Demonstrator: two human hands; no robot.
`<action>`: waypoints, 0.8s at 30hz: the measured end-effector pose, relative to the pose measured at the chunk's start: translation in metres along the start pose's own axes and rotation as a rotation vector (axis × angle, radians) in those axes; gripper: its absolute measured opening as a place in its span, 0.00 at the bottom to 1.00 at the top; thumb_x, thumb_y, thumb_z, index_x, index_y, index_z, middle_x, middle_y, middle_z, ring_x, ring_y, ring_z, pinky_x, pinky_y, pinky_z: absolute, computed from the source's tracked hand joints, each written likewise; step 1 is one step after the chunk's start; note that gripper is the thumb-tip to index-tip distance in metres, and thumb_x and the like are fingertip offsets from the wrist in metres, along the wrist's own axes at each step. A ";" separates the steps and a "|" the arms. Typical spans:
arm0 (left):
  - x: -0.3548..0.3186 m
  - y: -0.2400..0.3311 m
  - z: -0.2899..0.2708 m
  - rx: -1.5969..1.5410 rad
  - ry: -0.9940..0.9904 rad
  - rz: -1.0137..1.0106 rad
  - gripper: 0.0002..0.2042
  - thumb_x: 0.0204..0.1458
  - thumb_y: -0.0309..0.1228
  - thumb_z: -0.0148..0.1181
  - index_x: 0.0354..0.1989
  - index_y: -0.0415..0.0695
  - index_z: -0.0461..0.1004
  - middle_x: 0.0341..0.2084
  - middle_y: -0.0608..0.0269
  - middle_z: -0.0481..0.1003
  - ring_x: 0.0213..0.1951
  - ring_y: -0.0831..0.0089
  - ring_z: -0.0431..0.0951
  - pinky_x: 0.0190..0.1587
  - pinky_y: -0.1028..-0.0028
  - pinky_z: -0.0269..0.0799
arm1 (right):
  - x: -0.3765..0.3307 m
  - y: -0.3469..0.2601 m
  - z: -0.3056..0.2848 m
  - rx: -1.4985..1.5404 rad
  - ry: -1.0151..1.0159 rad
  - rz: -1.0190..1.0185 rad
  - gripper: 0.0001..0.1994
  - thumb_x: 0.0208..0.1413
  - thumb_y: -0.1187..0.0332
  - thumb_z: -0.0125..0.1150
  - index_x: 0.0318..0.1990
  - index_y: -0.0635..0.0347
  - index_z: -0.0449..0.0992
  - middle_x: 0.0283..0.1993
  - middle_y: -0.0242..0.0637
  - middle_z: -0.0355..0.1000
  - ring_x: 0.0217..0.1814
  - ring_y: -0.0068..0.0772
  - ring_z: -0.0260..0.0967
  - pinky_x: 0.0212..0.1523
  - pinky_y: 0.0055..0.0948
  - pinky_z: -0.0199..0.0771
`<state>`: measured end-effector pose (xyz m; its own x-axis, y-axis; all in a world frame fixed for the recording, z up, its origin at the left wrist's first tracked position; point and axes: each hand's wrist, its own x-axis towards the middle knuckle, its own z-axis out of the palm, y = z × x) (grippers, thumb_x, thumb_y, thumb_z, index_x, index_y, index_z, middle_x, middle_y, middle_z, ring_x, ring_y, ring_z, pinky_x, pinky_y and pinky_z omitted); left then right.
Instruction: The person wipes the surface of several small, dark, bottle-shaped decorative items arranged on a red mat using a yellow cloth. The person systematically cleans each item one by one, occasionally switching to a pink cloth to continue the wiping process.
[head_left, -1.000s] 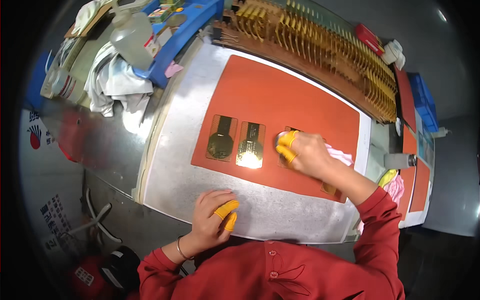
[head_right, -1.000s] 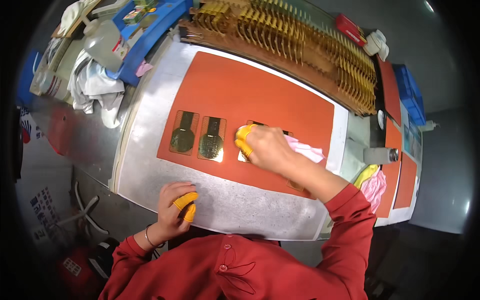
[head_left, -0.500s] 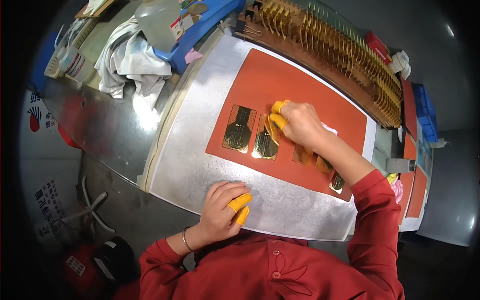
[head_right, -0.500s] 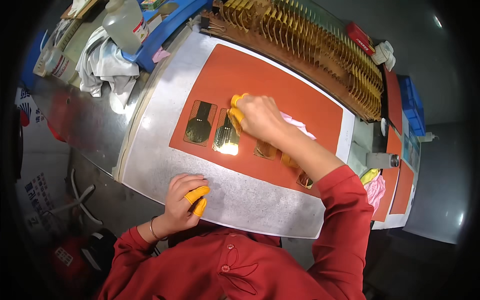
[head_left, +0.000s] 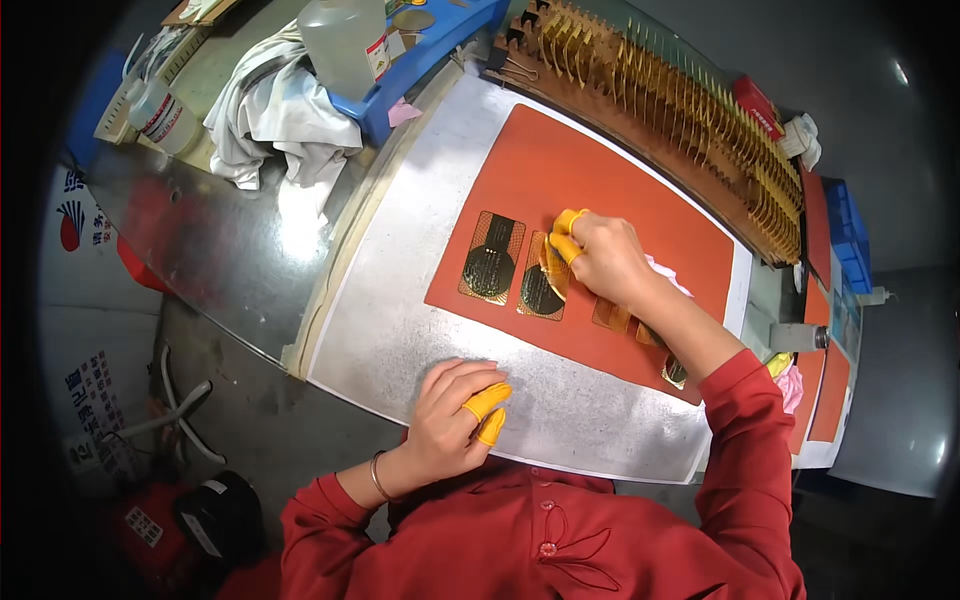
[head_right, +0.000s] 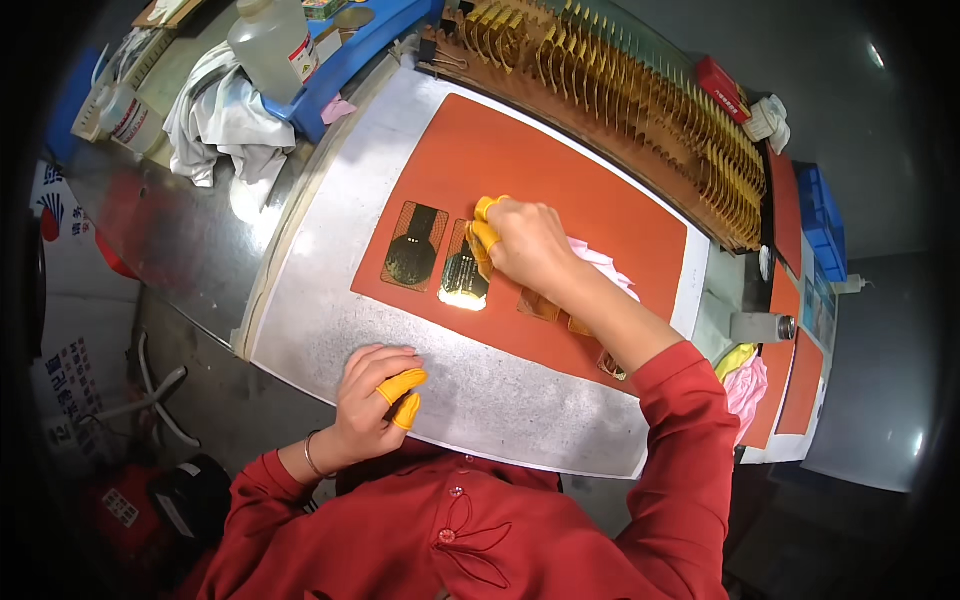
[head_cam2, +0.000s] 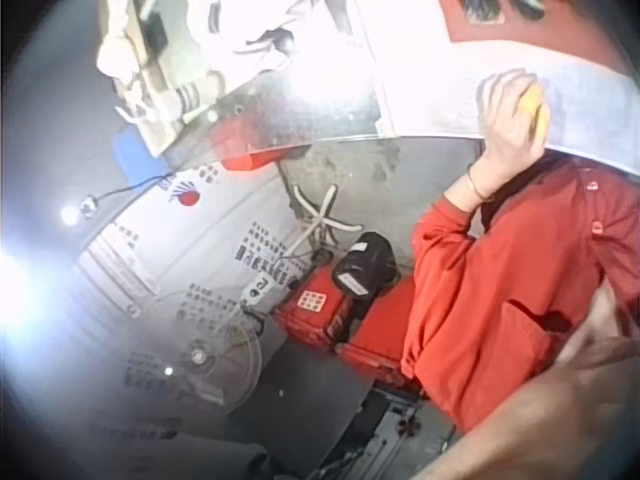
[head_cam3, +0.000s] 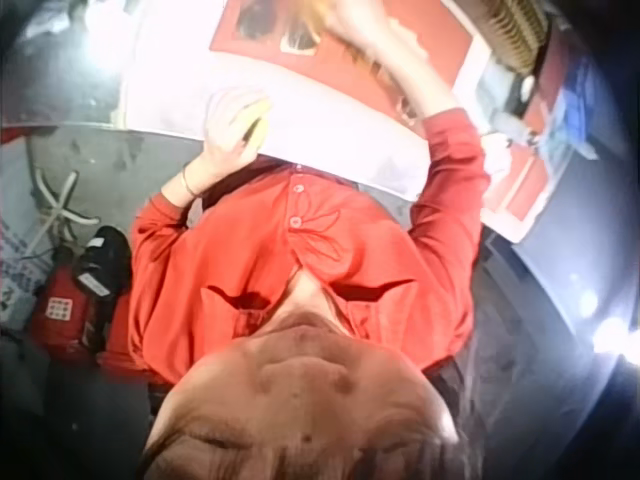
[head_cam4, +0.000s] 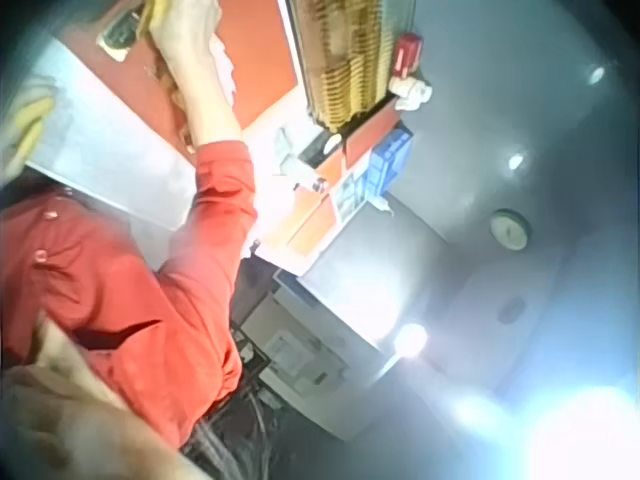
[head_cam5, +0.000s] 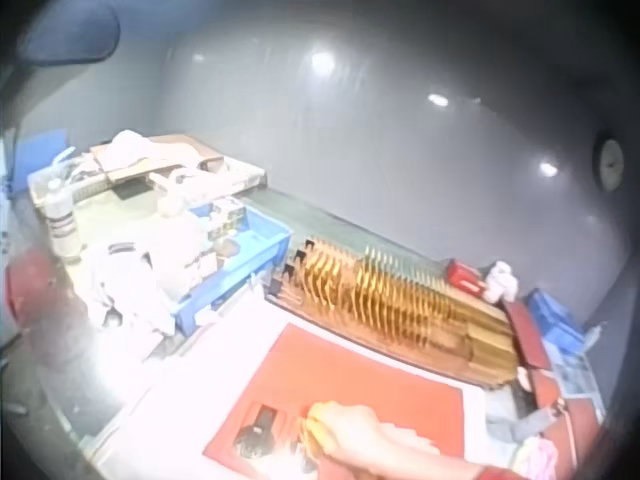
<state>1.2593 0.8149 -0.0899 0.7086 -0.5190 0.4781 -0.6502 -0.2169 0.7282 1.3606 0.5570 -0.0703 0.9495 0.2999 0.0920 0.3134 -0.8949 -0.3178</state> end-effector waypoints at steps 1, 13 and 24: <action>0.001 0.000 0.001 -0.004 0.003 0.003 0.13 0.37 0.21 0.61 0.35 0.39 0.73 0.39 0.57 0.74 0.43 0.57 0.74 0.47 0.59 0.65 | 0.003 0.001 -0.002 0.005 0.014 0.017 0.06 0.50 0.69 0.58 0.30 0.64 0.73 0.28 0.47 0.71 0.28 0.50 0.70 0.28 0.41 0.70; -0.002 0.002 0.001 -0.011 0.014 -0.005 0.13 0.39 0.21 0.60 0.36 0.39 0.73 0.40 0.56 0.73 0.44 0.57 0.74 0.48 0.58 0.65 | -0.002 -0.004 0.002 0.045 0.060 -0.018 0.05 0.50 0.70 0.58 0.31 0.62 0.74 0.25 0.47 0.70 0.26 0.49 0.70 0.27 0.41 0.70; 0.043 -0.004 -0.015 -0.118 -0.182 -0.271 0.22 0.44 0.23 0.60 0.51 0.40 0.66 0.48 0.50 0.68 0.42 0.56 0.71 0.45 0.64 0.67 | -0.098 0.052 -0.159 0.196 0.540 0.581 0.09 0.52 0.68 0.61 0.33 0.68 0.74 0.28 0.35 0.72 0.32 0.21 0.65 0.36 0.22 0.67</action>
<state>1.2966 0.8057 -0.0644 0.7836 -0.5968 0.1724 -0.4015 -0.2749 0.8736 1.2857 0.4280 0.0543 0.8507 -0.4396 0.2882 -0.1912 -0.7695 -0.6093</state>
